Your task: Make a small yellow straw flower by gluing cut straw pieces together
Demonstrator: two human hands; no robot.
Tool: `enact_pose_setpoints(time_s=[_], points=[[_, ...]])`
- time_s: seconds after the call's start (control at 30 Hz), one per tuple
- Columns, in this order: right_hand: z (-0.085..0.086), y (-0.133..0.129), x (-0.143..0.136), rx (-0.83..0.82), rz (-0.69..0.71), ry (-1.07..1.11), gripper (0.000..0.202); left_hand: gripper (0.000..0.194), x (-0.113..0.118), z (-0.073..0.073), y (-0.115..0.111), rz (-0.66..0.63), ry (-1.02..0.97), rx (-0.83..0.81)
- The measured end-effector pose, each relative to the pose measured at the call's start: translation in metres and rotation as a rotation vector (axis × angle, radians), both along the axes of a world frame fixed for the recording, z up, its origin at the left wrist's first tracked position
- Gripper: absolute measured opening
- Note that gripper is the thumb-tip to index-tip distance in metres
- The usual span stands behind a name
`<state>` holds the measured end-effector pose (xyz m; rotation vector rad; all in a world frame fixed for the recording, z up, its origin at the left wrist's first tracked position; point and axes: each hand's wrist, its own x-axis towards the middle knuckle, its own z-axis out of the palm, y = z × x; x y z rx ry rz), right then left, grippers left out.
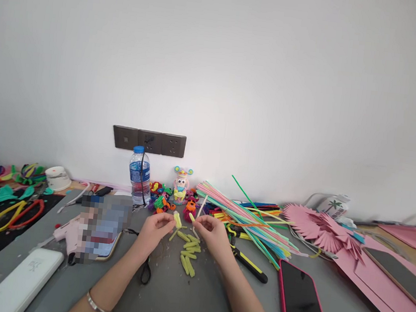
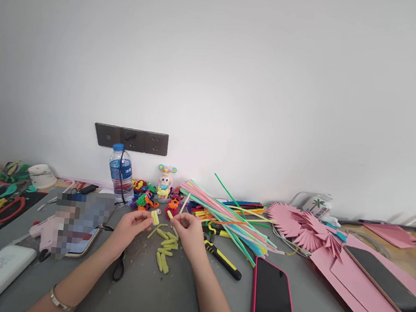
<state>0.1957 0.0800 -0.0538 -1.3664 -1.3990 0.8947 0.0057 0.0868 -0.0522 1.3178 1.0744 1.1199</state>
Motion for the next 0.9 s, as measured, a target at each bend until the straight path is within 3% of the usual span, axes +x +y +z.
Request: enact_pose_setpoints(time_s=[0.23,0.43,0.9], points=[[0.008,-0.009,-0.018,-0.153,0.130,0.315,0.032,0.024,0.002,0.002,-0.001,-0.014,0.017,0.056],[0.007,-0.010,-0.020,-0.124,0.138,0.310,0.029,0.023,0.005,0.010,-0.006,-0.033,0.050,0.058],[0.004,-0.010,-0.022,-0.051,0.144,0.207,0.020,0.019,0.006,0.006,-0.004,-0.052,0.068,0.104]])
